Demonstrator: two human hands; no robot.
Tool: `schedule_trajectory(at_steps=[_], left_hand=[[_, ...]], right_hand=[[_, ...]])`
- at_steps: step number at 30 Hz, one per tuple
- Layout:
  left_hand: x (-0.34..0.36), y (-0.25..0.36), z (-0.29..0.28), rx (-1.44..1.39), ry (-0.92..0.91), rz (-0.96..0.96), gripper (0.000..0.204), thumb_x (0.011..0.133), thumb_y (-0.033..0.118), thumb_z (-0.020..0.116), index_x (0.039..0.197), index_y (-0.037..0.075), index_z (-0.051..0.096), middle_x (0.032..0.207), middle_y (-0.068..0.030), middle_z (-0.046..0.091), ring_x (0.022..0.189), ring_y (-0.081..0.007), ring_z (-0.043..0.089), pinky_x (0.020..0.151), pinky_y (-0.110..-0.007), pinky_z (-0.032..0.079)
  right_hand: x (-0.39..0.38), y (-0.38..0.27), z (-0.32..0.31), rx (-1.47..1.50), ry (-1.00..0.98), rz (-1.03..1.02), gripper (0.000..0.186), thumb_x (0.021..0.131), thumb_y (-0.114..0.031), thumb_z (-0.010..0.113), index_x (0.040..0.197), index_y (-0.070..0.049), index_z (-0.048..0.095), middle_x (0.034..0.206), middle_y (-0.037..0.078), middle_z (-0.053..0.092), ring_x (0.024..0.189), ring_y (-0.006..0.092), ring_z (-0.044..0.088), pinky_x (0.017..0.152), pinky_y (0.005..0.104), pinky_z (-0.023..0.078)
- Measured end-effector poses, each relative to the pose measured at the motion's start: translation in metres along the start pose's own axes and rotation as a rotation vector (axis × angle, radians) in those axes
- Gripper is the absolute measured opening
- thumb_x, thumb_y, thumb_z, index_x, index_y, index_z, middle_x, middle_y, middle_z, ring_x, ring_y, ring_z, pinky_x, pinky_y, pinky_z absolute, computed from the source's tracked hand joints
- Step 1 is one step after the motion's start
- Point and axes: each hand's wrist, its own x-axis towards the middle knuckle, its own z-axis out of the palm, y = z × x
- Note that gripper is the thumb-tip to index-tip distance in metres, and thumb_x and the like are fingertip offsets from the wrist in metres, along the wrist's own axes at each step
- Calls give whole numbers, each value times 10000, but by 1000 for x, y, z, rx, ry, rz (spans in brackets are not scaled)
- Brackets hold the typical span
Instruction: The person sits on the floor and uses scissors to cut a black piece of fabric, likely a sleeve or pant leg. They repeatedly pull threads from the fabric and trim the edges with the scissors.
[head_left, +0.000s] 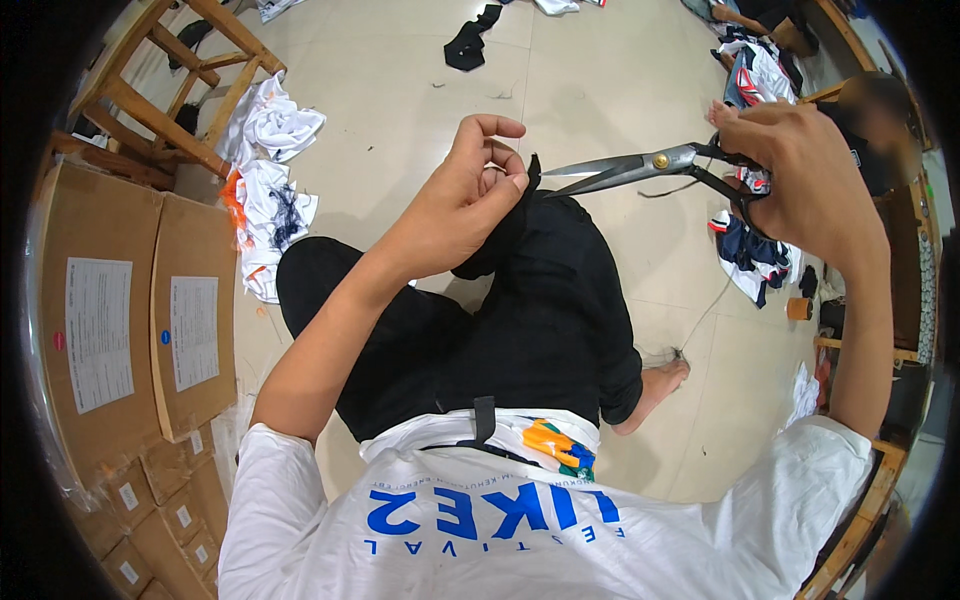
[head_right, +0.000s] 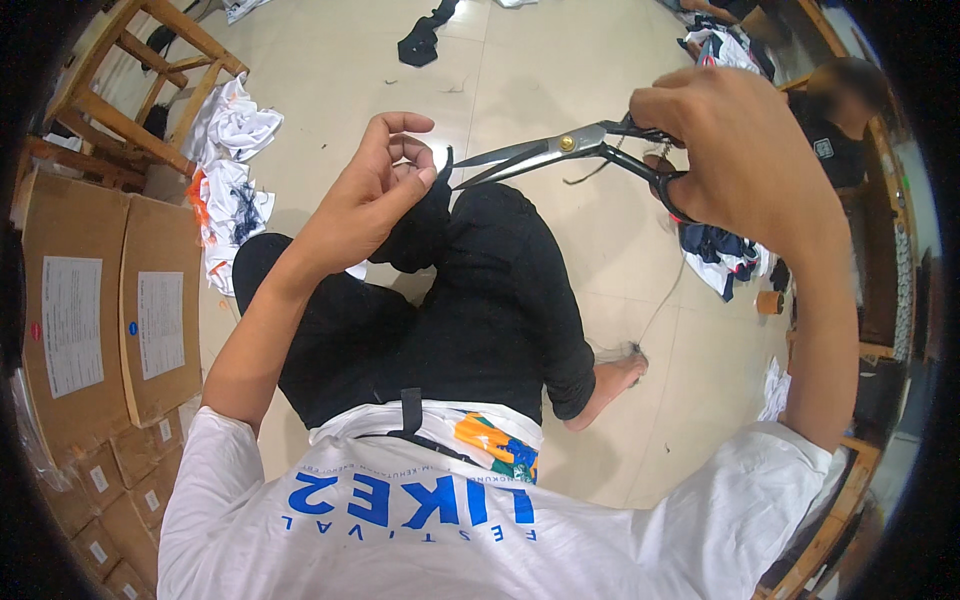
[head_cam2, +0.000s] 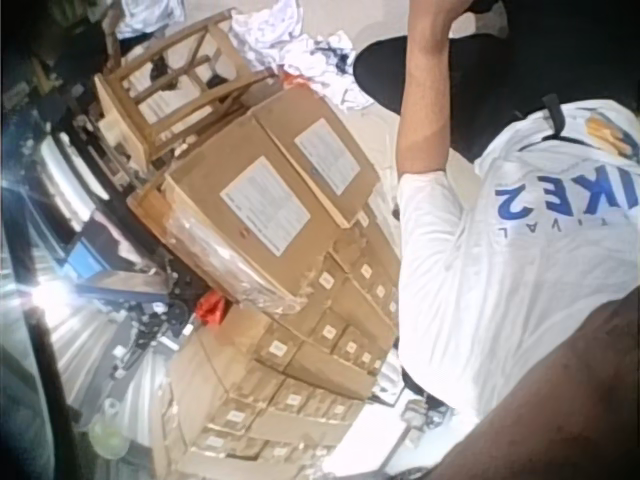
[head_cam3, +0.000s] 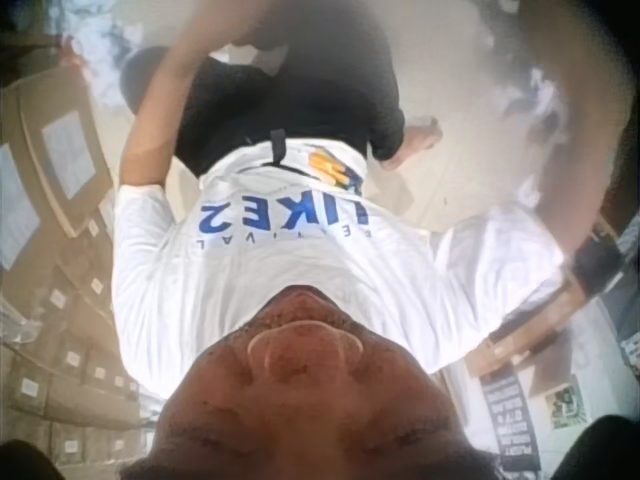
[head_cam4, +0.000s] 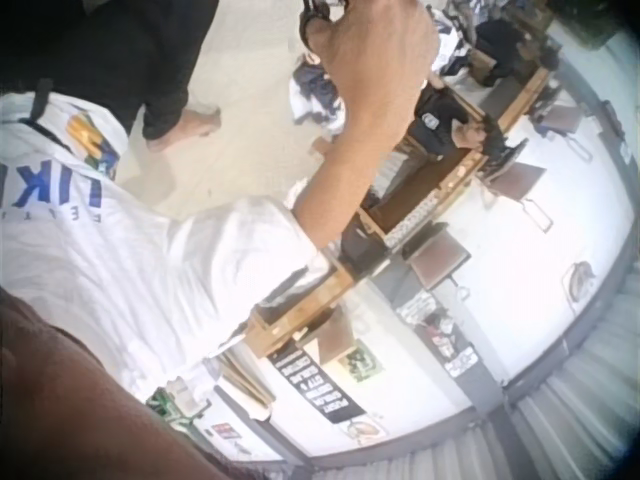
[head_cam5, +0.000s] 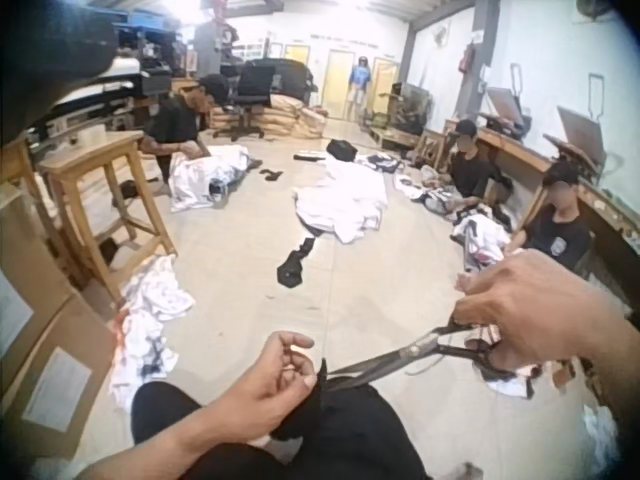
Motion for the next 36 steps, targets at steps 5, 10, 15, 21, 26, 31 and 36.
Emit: schedule_trajectory(at_steps=[5, 10, 15, 21, 26, 31, 36], left_hand=[[5, 2, 4, 11, -21, 38, 435, 1047, 97, 559, 1418, 8, 350, 1104, -64, 527, 819, -34, 500, 715, -181, 414], [3, 1, 0, 40, -17, 13, 432, 1050, 96, 541, 1407, 8, 315, 1166, -99, 545, 851, -45, 534, 773, -219, 461], [3, -7, -2, -24, 0, 30, 476, 1058, 203, 560, 1448, 30, 347, 1181, -146, 621, 941, -86, 599, 757, -186, 455], [0, -1, -9, -106, -43, -90, 476, 1065, 173, 556, 1454, 41, 317, 1197, -150, 638, 1109, -148, 612, 958, -268, 458], [1, 4, -9, -129, -56, -119, 471, 1068, 177, 556, 1457, 49, 323, 1179, -142, 651, 1089, -144, 623, 933, -258, 450], [1, 6, -8, -125, -84, -149, 448, 1080, 134, 527, 1451, 32, 296, 1212, -159, 639, 1135, -158, 605, 1040, -290, 449], [2, 7, -9, -99, -79, -145, 454, 1078, 141, 533, 1450, 28, 299, 1195, -153, 650, 1127, -156, 608, 1035, -289, 450]], right_hand=[[16, 0, -6, -3, -10, -33, 219, 554, 75, 767, 744, 9, 681, 748, 157, 684, 748, 319, 692, 684, 389, 527], [25, -10, -23, -75, -77, -60, 336, 483, 76, 764, 808, 19, 700, 780, 124, 678, 708, 306, 643, 677, 394, 504], [32, -16, -28, -70, -52, -77, 314, 496, 77, 788, 790, 10, 701, 781, 122, 680, 705, 286, 641, 694, 383, 511], [36, -17, -30, -134, -39, -117, 303, 503, 93, 808, 773, 8, 698, 788, 127, 683, 719, 297, 650, 719, 377, 522], [49, -31, -55, -139, -188, -133, 226, 606, 40, 800, 802, 1, 696, 767, 135, 678, 723, 315, 667, 698, 411, 519], [58, -42, -83, -144, -371, -75, 143, 669, -77, 767, 758, -1, 684, 685, 151, 671, 708, 342, 704, 637, 455, 509], [60, -46, -84, -188, -373, -69, 103, 702, -49, 760, 759, 2, 691, 667, 136, 672, 676, 319, 701, 624, 450, 503]])
